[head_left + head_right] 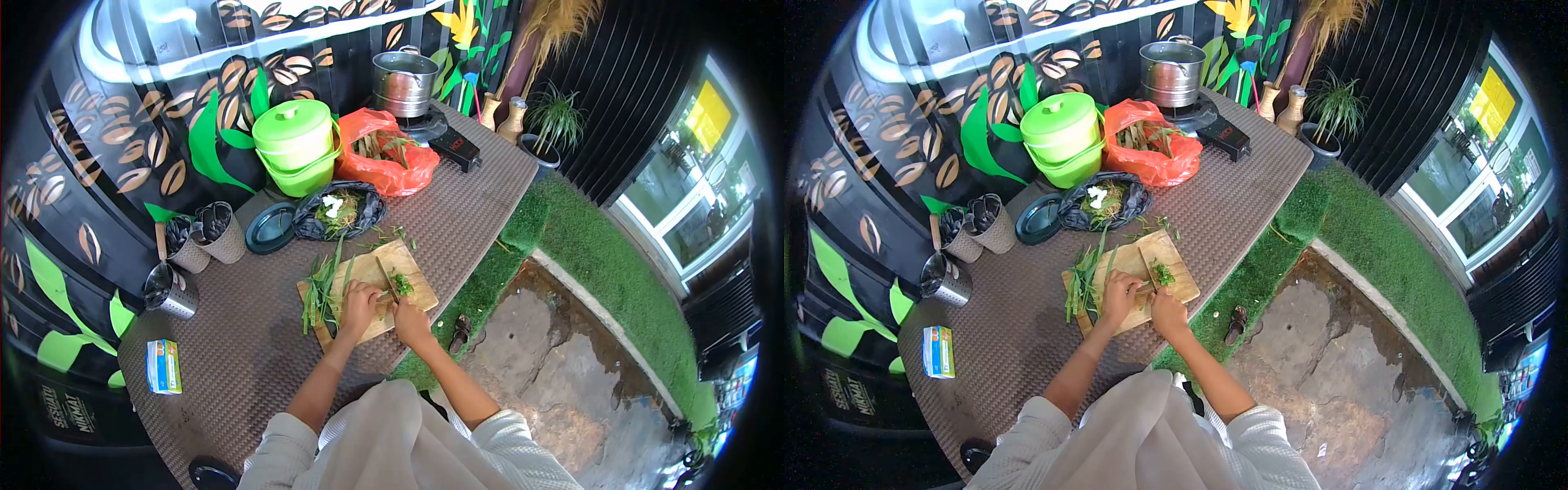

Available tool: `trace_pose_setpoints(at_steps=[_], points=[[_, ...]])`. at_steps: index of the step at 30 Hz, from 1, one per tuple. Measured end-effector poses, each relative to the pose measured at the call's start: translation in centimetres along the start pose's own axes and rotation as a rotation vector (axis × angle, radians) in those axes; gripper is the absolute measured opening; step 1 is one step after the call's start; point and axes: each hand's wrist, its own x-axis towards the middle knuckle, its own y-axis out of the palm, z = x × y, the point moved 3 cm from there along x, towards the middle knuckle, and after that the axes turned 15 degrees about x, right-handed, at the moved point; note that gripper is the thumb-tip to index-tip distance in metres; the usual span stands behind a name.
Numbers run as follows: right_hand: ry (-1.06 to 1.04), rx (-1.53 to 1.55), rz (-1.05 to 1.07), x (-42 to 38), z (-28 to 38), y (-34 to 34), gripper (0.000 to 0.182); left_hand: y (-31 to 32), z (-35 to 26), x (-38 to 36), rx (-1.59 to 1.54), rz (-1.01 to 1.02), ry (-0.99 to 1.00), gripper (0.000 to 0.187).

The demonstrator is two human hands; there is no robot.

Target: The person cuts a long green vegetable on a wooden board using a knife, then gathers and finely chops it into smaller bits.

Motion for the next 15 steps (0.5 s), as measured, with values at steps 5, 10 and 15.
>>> trace_pose_setpoints(at_steps=[5,10,15], points=[[0.037,0.002,0.029,-1.2,0.5,0.8,0.034,-0.4,-1.3,-0.7,0.058,-0.067,0.007,0.010],[0.046,0.023,-0.051,0.2,0.3,2.0,0.033,0.1,-1.2,-1.0,0.029,-0.111,-0.025,0.009],[-0.054,0.011,-0.053,0.7,-0.5,1.9,0.036,-0.2,-1.5,-1.0,0.038,-0.106,0.003,0.010]])
